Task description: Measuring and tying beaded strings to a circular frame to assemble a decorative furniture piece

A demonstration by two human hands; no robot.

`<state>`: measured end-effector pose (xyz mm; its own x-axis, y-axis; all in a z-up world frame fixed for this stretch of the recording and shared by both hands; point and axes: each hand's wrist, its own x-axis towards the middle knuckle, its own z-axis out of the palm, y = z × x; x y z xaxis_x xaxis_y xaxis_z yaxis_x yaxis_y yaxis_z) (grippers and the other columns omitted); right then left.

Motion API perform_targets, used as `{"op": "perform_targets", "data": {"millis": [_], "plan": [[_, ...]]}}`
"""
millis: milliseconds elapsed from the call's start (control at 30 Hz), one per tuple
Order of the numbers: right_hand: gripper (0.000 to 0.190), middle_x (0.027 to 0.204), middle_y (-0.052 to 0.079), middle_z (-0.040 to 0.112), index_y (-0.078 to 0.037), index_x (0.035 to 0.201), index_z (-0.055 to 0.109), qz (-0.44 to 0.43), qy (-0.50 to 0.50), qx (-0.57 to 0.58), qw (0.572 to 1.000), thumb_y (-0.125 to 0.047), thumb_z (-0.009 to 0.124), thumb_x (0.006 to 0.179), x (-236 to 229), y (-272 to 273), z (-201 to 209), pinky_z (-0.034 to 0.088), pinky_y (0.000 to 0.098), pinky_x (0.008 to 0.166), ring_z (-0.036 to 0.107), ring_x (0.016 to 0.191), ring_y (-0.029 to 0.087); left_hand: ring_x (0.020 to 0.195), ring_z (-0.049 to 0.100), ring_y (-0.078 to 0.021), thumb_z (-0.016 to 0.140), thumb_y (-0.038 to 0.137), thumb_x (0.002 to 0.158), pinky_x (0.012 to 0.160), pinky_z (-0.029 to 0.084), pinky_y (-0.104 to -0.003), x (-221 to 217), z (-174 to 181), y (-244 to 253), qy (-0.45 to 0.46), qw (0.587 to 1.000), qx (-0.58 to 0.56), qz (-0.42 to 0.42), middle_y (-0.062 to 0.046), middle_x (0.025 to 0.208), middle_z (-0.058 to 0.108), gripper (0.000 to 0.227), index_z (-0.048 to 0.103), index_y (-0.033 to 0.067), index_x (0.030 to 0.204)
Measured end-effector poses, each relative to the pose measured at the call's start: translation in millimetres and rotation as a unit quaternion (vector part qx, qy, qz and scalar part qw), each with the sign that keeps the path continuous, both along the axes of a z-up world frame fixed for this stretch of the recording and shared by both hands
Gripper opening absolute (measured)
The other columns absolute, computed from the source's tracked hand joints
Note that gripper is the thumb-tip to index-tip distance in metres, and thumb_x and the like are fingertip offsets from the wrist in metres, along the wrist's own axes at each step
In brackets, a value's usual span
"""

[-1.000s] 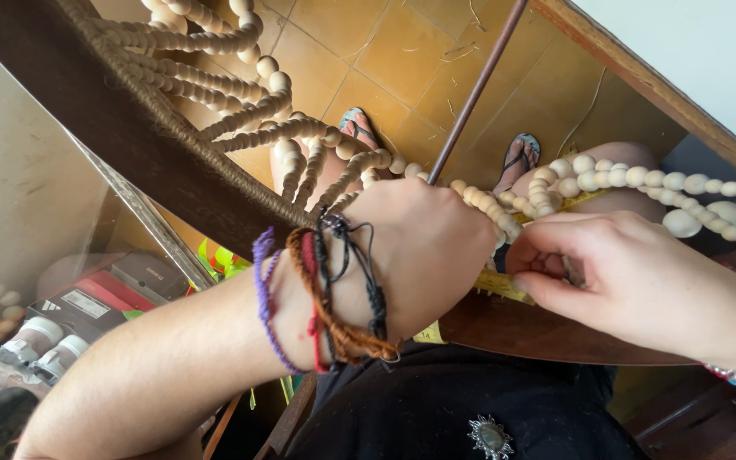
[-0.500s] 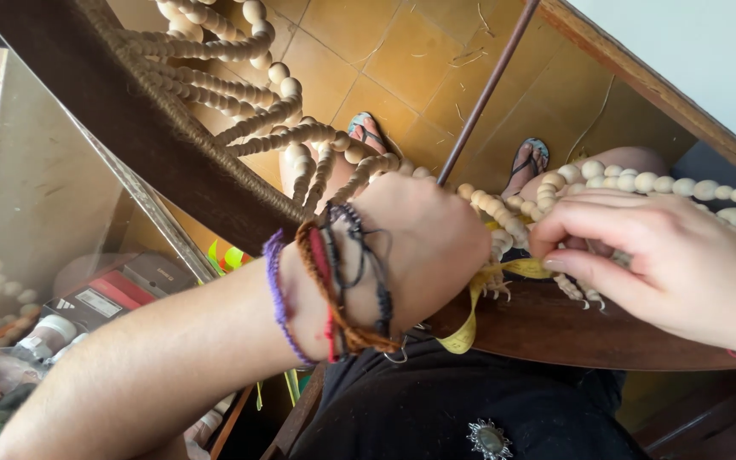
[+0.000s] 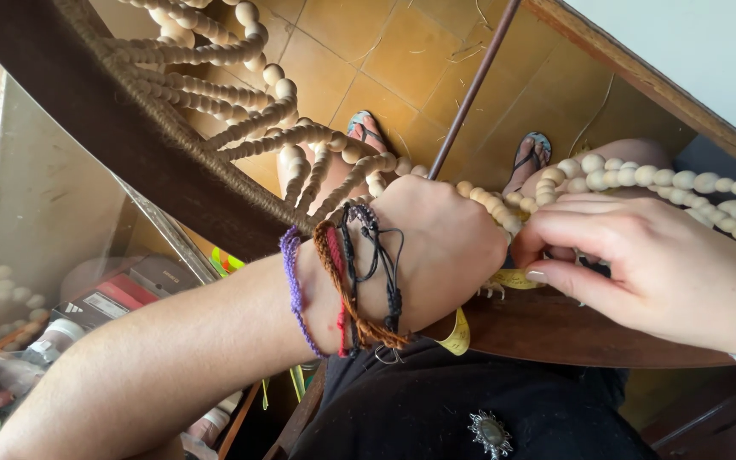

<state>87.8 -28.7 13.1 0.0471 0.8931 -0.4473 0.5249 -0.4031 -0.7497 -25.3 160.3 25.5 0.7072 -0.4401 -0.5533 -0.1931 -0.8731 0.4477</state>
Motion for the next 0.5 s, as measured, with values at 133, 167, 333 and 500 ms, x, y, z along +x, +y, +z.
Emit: {"op": "perform_targets", "data": {"millis": [133, 167, 333, 500], "plan": [[0.011, 0.081, -0.007, 0.076, -0.020, 0.088, 0.071, 0.000, -0.007, -0.026, 1.000, -0.028, 0.067, 0.093, -0.4, -1.4, -2.5, 0.052, 0.0331, 0.074, 0.072, 0.076, 0.015, 0.049, 0.070, -0.0281, 0.060, 0.023, 0.092, 0.047, 0.057, -0.050, -11.5, -5.1, -2.5, -0.153, 0.986, 0.007, 0.064, 0.000, 0.064, 0.072, 0.030, 0.075, 0.0139, 0.117], [0.011, 0.082, -0.008, 0.076, -0.020, 0.088, 0.071, 0.002, -0.007, -0.025, 1.000, -0.029, 0.066, 0.093, -0.1, -0.9, -2.2, 0.052, 0.0329, 0.074, 0.072, 0.076, 0.014, 0.054, 0.070, -0.0278, 0.063, 0.020, 0.088, 0.048, 0.056, -0.047, -10.6, -7.0, -3.0, -0.123, 0.991, -0.003, 0.049, -0.001, 0.067, 0.071, 0.015, 0.074, 0.0170, 0.098], [0.012, 0.079, -0.008, 0.074, -0.020, 0.087, 0.070, 0.003, -0.010, -0.031, 0.999, -0.029, 0.067, 0.093, -0.6, -1.2, -2.2, 0.051, 0.0322, 0.073, 0.070, 0.073, 0.014, 0.059, 0.071, -0.0262, 0.063, 0.018, 0.090, 0.051, 0.057, -0.044, -10.8, -10.4, -3.1, -0.109, 0.993, -0.016, 0.029, -0.001, 0.072, 0.072, 0.011, 0.073, 0.0204, 0.086], [0.012, 0.080, -0.008, 0.075, -0.020, 0.086, 0.070, 0.002, -0.012, -0.038, 0.999, -0.030, 0.067, 0.092, -0.7, -1.5, -3.5, 0.052, 0.0322, 0.075, 0.071, 0.075, 0.013, 0.049, 0.069, -0.0274, 0.063, 0.019, 0.087, 0.044, 0.055, -0.046, -13.7, -7.2, -1.4, -0.155, 0.987, -0.006, 0.049, -0.001, 0.063, 0.070, 0.022, 0.077, 0.0148, 0.104]]}}
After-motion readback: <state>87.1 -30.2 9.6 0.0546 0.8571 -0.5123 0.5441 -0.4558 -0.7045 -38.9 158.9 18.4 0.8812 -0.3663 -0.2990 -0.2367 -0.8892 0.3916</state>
